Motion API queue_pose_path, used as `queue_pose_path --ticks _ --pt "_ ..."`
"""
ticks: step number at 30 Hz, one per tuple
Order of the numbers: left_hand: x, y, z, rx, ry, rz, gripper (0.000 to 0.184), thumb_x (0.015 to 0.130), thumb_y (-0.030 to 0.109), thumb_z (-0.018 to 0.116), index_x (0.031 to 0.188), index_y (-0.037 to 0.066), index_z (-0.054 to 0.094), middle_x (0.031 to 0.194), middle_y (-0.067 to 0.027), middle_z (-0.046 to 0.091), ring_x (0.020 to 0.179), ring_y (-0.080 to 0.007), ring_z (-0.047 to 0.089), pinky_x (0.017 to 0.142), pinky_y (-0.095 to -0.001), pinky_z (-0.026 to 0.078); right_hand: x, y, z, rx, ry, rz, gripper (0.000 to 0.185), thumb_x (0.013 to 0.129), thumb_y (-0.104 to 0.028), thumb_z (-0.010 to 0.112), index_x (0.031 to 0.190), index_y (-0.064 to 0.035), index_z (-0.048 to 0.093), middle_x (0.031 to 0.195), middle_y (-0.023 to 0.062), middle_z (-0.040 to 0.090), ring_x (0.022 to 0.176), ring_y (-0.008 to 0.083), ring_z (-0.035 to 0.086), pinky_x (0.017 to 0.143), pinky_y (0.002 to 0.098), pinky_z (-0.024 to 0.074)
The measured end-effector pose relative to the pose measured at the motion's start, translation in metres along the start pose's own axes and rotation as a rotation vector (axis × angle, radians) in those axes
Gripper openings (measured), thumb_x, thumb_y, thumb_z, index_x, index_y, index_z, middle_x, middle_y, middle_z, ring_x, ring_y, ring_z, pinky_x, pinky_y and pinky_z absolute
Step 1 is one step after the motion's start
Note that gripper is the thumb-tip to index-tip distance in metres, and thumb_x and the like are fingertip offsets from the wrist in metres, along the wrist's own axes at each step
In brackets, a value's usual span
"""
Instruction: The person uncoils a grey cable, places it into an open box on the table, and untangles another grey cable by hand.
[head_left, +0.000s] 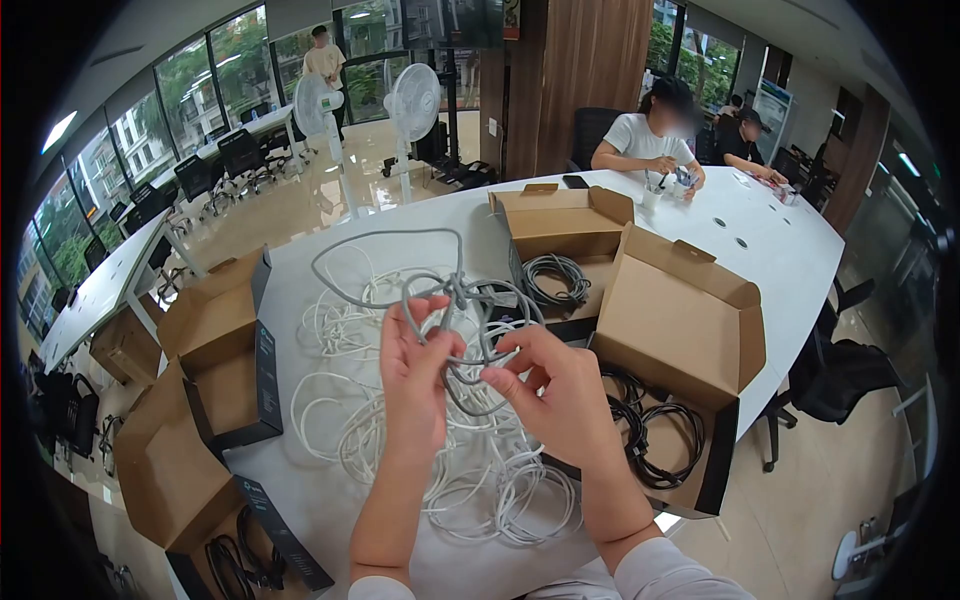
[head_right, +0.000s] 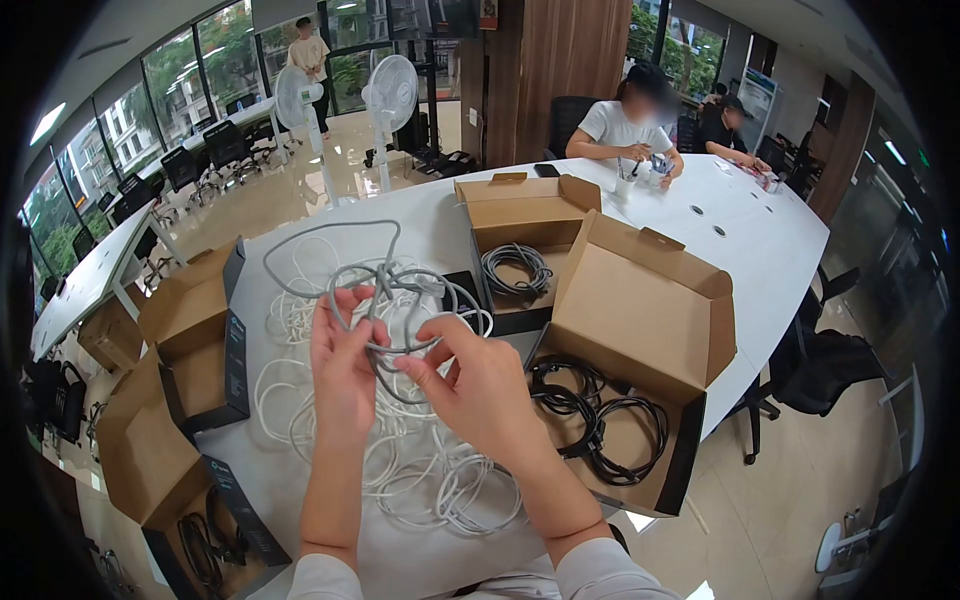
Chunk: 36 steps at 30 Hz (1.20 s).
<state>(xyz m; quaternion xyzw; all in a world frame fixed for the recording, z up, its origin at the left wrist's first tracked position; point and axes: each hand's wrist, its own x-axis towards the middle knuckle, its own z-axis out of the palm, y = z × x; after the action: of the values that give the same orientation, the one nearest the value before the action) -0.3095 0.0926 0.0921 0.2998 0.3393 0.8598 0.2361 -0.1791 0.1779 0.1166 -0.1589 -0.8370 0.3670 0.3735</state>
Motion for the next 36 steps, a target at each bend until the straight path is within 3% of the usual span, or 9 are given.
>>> queue_pose_path --ticks 4,7,10,13,20,25,29,32,36 --pt "-0.01 -0.015 0.018 0.083 -0.083 0.064 0.04 0.083 -0.008 0.058 0.119 0.003 0.044 0.12 -0.0073 0.045 0.083 -0.0067 0.049 0.076 -0.0221 0.043 0.001 0.004 -0.002 -0.194 0.103 0.062 0.034 0.082 -0.019 0.074 0.107 -0.0053 0.057 0.072 0.0101 0.067 0.052 0.0275 0.062 0.051 0.036 0.0468" --pt "-0.017 -0.016 0.017 0.153 -0.167 0.065 0.045 0.079 -0.005 0.063 0.118 0.006 0.044 0.122 -0.0085 0.044 0.091 -0.01 0.049 0.077 -0.0237 0.043 0.003 0.009 -0.002 -0.183 0.184 0.033 0.039 0.081 -0.014 0.073 0.114 -0.0055 0.053 0.074 0.0105 0.068 0.056 0.0292 0.063 0.053 0.037 0.0477" --pt "-0.018 -0.015 0.015 0.195 -0.12 0.112 0.043 0.077 -0.006 0.062 0.115 0.006 0.045 0.121 -0.0084 0.044 0.087 -0.0087 0.047 0.075 -0.0232 0.041 0.003 0.009 -0.005 -0.108 0.115 0.043 0.044 0.08 -0.01 0.071 0.118 -0.0068 0.049 0.076 0.01 0.068 0.059 0.0281 0.064 0.055 0.0367 0.0482" --pt "-0.017 -0.015 0.014 0.171 -0.051 0.158 0.044 0.073 -0.006 0.062 0.113 0.006 0.047 0.12 -0.0084 0.045 0.084 -0.0089 0.046 0.074 -0.0238 0.04 0.001 0.0 -0.008 -0.033 0.073 0.106 0.036 0.08 -0.007 0.069 0.112 -0.0084 0.054 0.077 0.0081 0.069 0.058 0.0285 0.063 0.055 0.0358 0.0483" --pt "-0.011 -0.015 0.007 0.024 -0.052 0.169 0.043 0.067 0.002 0.058 0.109 0.001 0.049 0.115 -0.009 0.045 0.077 -0.0133 0.044 0.072 -0.0245 0.037 -0.002 0.005 -0.007 -0.158 0.065 -0.103 0.016 0.079 -0.001 0.069 0.093 -0.0077 0.069 0.088 0.0083 0.062 0.061 0.0206 0.061 0.057 0.0312 0.0489" --pt "-0.011 -0.012 0.003 0.022 -0.007 0.098 0.046 0.075 0.018 0.056 0.117 0.001 0.05 0.115 -0.0075 0.049 0.084 -0.0131 0.044 0.074 -0.0256 0.037 -0.004 0.005 -0.01 -0.22 -0.065 -0.186 0.013 0.082 -0.006 0.066 0.095 -0.008 0.067 0.091 0.0081 0.056 0.075 0.0272 0.062 0.066 0.0376 0.0496" --pt "-0.006 -0.008 0.007 -0.126 0.073 0.009 0.059 0.082 0.025 0.054 0.135 0.0 0.045 0.115 -0.0048 0.049 0.082 -0.0131 0.046 0.073 -0.025 0.038 -0.004 -0.003 -0.013 -0.162 -0.023 -0.252 0.016 0.081 -0.002 0.066 0.097 -0.0073 0.064 0.095 0.0084 0.053 0.076 0.0261 0.061 0.066 0.0369 0.049" --pt "-0.003 -0.006 0.001 -0.116 0.001 0.008 0.06 0.089 0.032 0.049 0.139 0.0 0.043 0.114 -0.0028 0.05 0.085 -0.0121 0.046 0.076 -0.0241 0.037 -0.005 -0.007 -0.017 -0.032 0.061 -0.24 0.019 0.08 0.002 0.067 0.097 -0.0061 0.063 0.096 0.0092 0.053 0.074 0.0252 0.06 0.064 0.0349 0.0488" --pt "-0.003 -0.007 0.004 0.162 0.033 0.11 0.056 0.09 0.028 0.052 0.137 -0.001 0.045 0.114 -0.0021 0.05 0.089 -0.0099 0.043 0.078 -0.0235 0.037 -0.003 -0.008 -0.02 0.06 0.176 -0.228 0.017 0.082 0.004 0.066 0.097 -0.0041 0.063 0.097 0.0104 0.056 0.071 0.0237 0.06 0.062 0.0316 0.049"
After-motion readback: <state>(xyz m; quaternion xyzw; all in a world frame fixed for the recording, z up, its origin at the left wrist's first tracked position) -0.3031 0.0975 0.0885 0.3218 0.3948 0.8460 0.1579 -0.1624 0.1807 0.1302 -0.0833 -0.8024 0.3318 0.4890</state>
